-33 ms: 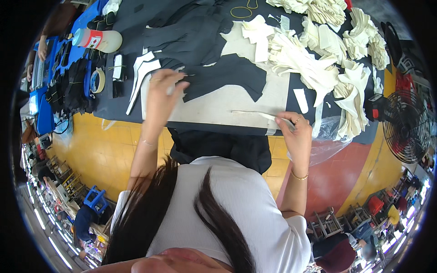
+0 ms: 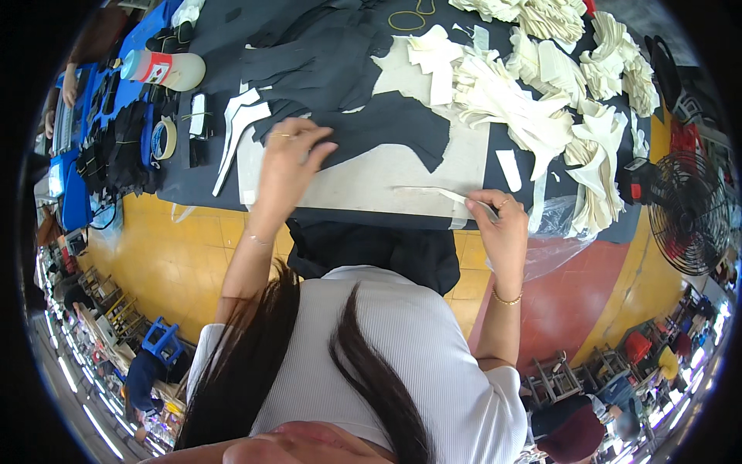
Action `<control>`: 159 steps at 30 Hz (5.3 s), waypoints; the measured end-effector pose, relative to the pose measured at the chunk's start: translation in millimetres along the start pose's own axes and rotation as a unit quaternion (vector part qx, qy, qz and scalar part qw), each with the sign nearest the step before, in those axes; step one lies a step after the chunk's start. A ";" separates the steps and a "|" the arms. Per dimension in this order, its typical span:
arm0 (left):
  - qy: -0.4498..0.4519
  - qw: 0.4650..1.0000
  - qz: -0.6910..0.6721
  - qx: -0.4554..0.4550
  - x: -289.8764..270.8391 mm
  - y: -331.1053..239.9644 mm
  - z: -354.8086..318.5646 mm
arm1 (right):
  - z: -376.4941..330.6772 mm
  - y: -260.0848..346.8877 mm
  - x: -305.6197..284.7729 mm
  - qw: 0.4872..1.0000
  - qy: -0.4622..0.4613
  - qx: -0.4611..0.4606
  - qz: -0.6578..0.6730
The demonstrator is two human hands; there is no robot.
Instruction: The person assembles gloves by hand at a workbench. They place white foam inserts into black glove shells, then fold and stack the finished gloves. The person also handles white gloves and foam pieces, organizing them on the table.
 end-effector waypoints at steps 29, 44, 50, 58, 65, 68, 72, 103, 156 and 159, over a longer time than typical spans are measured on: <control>0.080 0.987 -0.089 0.105 45.8 -90.7 12.3 | -4.1 3.0 -29.0 0.874 -0.021 -0.145 0.463; 0.062 0.991 0.101 0.066 63.7 -51.3 -80.2 | 64.4 71.9 43.1 0.891 0.383 -0.055 0.236; 0.036 0.994 0.101 0.027 61.0 -41.3 -94.8 | 87.0 93.4 67.3 0.895 0.430 -0.032 0.116; 0.042 0.994 0.094 0.035 56.9 -39.6 -91.7 | 100.0 103.2 82.0 0.898 0.434 -0.060 0.044; 0.056 0.994 0.088 0.044 53.7 -38.3 -89.3 | 102.5 104.9 80.6 0.897 0.440 -0.049 0.019; 0.063 0.993 0.082 0.056 52.2 -37.1 -87.5 | 102.6 106.8 79.1 0.896 0.442 -0.049 0.010; 0.072 0.992 0.078 0.072 50.7 -35.9 -85.1 | 102.7 107.7 77.8 0.895 0.442 -0.051 0.016; 0.083 0.974 0.209 0.010 78.4 -49.7 -71.2 | 49.4 16.0 24.7 0.976 0.162 0.076 0.122; 0.111 0.970 0.193 0.096 131.0 -97.8 -32.8 | 30.5 11.3 21.1 0.976 0.161 0.099 0.112; 0.105 0.967 0.219 0.081 137.6 -104.5 -30.2 | 27.9 11.4 21.3 0.986 0.136 0.085 0.040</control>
Point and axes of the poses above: each hand's wrist, its own z-axis towards the middle knuckle, its own x-axis out of the palm, y = z × x, the point moved 4 cm from there along z, towards the middle knuckle, and after that the axes turned 15 degrees about y, right-handed, at the moved point
